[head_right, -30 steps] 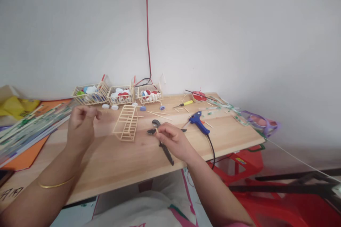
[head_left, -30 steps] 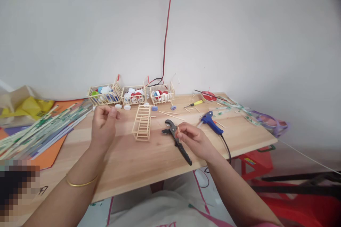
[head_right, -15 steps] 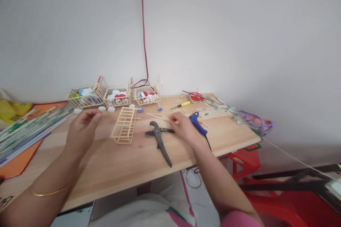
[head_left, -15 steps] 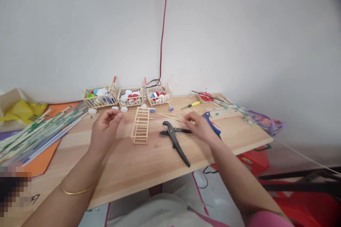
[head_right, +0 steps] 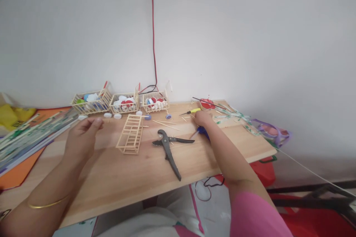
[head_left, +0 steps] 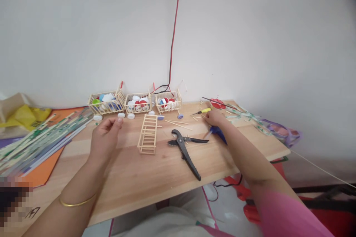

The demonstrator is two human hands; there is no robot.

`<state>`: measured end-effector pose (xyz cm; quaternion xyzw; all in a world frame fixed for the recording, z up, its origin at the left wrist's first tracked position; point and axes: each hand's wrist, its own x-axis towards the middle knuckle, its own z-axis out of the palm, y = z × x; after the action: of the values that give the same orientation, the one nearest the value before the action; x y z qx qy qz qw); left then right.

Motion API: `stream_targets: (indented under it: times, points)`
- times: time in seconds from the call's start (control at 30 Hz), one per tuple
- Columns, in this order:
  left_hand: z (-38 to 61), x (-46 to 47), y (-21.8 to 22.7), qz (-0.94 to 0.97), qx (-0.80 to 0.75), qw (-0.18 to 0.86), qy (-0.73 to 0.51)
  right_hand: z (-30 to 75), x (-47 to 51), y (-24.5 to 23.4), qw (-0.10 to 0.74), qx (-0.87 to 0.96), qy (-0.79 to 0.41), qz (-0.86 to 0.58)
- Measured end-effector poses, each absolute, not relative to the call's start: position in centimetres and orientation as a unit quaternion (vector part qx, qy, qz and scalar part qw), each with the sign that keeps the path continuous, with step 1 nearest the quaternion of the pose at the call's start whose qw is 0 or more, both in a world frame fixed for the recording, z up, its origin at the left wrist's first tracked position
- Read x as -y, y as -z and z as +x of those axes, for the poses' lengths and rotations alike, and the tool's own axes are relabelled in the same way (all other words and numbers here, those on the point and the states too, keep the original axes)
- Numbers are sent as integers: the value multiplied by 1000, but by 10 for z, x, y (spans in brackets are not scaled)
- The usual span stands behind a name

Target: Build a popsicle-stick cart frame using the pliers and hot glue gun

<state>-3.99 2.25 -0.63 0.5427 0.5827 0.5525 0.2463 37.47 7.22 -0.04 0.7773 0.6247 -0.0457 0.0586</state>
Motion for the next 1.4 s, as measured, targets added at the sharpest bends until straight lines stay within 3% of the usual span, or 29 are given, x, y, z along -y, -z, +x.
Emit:
stream_targets:
  times: [0.4, 0.67, 0.8, 0.9, 1.07, 1.4]
  points:
    - [-33, -18, 2, 546, -576, 255, -552, 299, -45, 3, -197, -770, 245, 556]
    - [-32, -17, 5, 566, -558, 280, -538, 268, -45, 13, -229, -815, 219, 485]
    - [-28, -13, 2, 566, -551, 322, -522, 261, -37, 3, -343, -787, 153, 489]
    - [-26, -11, 0, 552, -534, 389, -509, 247, -24, -8, -402, -750, 183, 492]
    - [-27, -10, -2, 540, -513, 478, -466, 212, 2, -30, -350, -806, 230, 418]
    - [-24, -2, -12, 574, -477, 516, -420, 177, 10, -33, -264, -863, 133, 409]
